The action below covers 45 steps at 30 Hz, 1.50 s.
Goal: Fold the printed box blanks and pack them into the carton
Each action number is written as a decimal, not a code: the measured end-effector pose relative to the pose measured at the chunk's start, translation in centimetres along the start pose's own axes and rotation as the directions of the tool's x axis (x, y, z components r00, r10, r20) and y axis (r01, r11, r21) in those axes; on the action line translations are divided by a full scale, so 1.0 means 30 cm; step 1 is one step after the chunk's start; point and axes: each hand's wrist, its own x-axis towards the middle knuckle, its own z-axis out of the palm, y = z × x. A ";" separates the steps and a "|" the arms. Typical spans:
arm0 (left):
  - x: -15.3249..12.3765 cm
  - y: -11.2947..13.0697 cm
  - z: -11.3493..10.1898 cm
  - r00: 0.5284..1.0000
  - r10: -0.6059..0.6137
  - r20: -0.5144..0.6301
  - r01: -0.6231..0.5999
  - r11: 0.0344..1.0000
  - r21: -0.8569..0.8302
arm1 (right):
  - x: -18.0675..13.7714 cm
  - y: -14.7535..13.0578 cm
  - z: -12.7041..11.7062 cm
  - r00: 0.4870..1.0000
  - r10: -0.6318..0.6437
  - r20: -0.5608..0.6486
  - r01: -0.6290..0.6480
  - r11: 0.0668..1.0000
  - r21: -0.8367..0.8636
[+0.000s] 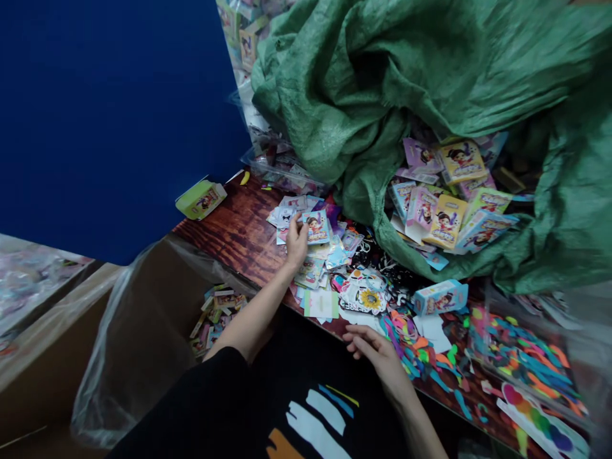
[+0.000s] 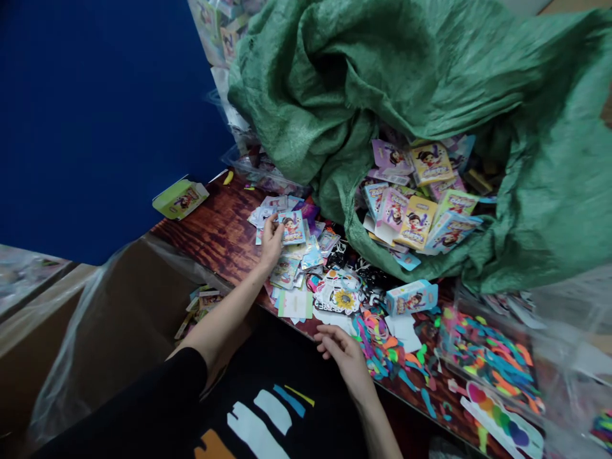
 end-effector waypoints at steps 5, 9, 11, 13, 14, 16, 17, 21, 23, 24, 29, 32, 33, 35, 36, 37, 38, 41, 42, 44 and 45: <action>0.063 -0.017 -0.136 0.997 -0.080 -0.024 0.078 0.994 -0.077 | 0.015 -0.012 0.006 1.000 0.008 -0.028 -0.007 1.000 0.029; 0.079 -0.027 -0.248 0.990 -0.126 -0.065 0.121 0.989 -0.086 | 0.018 -0.020 0.010 0.999 0.019 -0.035 -0.017 0.999 0.041; 0.079 -0.029 -0.305 0.986 -0.135 -0.098 0.130 0.990 -0.057 | 0.017 -0.019 0.008 0.999 0.016 -0.032 -0.014 0.999 0.033; 0.081 -0.023 -0.361 0.982 -0.137 -0.131 0.138 0.990 -0.003 | 0.016 -0.015 0.006 1.000 0.010 -0.029 -0.009 1.000 0.018; 0.082 -0.017 -0.388 0.980 -0.134 -0.145 0.140 0.990 0.033 | 0.016 -0.012 0.006 1.000 0.007 -0.028 -0.007 1.000 0.010; 0.086 0.002 -0.436 0.979 -0.120 -0.162 0.140 0.983 0.120 | 0.018 -0.006 0.007 1.000 0.002 -0.028 -0.002 1.000 -0.003; 0.087 0.014 -0.456 0.981 -0.112 -0.162 0.139 0.976 0.167 | 0.019 -0.004 0.009 1.000 0.001 -0.029 -0.001 1.000 -0.007; 0.068 0.058 -0.483 0.995 -0.007 -0.100 0.052 0.893 0.447 | 0.024 0.001 0.020 0.999 0.003 -0.051 -0.003 1.000 -0.003; 0.043 0.069 -0.461 0.994 0.110 -0.001 -0.083 0.753 0.652 | 0.028 0.002 0.024 0.998 0.007 -0.062 -0.006 1.000 0.007; 0.027 0.071 -0.443 0.986 0.157 0.062 -0.153 0.679 0.718 | 0.029 0.004 0.025 0.998 0.009 -0.066 -0.008 1.000 0.012; -0.043 0.082 -0.368 0.956 0.171 0.239 -0.291 0.652 0.700 | 0.031 0.016 0.027 0.996 0.007 -0.089 -0.008 1.000 -0.008; -0.069 0.108 -0.389 0.950 0.164 0.267 -0.304 0.687 0.660 | 0.031 0.017 0.026 0.997 0.009 -0.075 -0.012 0.999 -0.039; -0.081 0.122 -0.406 0.949 0.157 0.274 -0.303 0.696 0.651 | 0.032 0.015 0.026 0.998 0.008 -0.065 -0.012 0.999 -0.047; -0.114 0.154 -0.442 0.951 0.109 0.288 -0.275 0.722 0.634 | 0.035 0.012 0.029 0.999 0.008 -0.052 -0.011 0.998 -0.055; -0.136 0.172 -0.456 0.951 0.065 0.301 -0.248 0.742 0.623 | 0.037 0.010 0.031 0.999 0.009 -0.051 -0.012 0.998 -0.056; -0.162 0.192 -0.466 0.945 0.008 0.328 -0.217 0.765 0.606 | 0.039 0.007 0.033 0.998 0.013 -0.054 -0.017 0.998 -0.057; -0.192 0.211 -0.470 0.925 -0.056 0.375 -0.190 0.788 0.586 | 0.041 0.004 0.035 0.998 0.020 -0.057 -0.024 0.998 -0.059; -0.302 0.263 -0.452 0.708 -0.273 0.651 -0.161 0.835 0.526 | 0.037 -0.007 0.042 0.998 0.032 -0.057 -0.038 0.995 -0.097; -0.342 0.275 -0.440 0.561 -0.347 0.751 -0.153 0.849 0.506 | 0.031 -0.011 0.046 0.999 0.018 -0.051 -0.024 0.991 -0.134; -0.421 0.286 -0.421 0.234 -0.418 0.878 -0.160 0.874 0.458 | 0.015 -0.014 0.061 0.998 -0.056 -0.017 0.051 0.969 -0.241; -0.456 0.285 -0.416 0.097 -0.420 0.902 -0.179 0.885 0.431 | 0.005 -0.012 0.072 0.994 -0.109 0.020 0.111 0.947 -0.301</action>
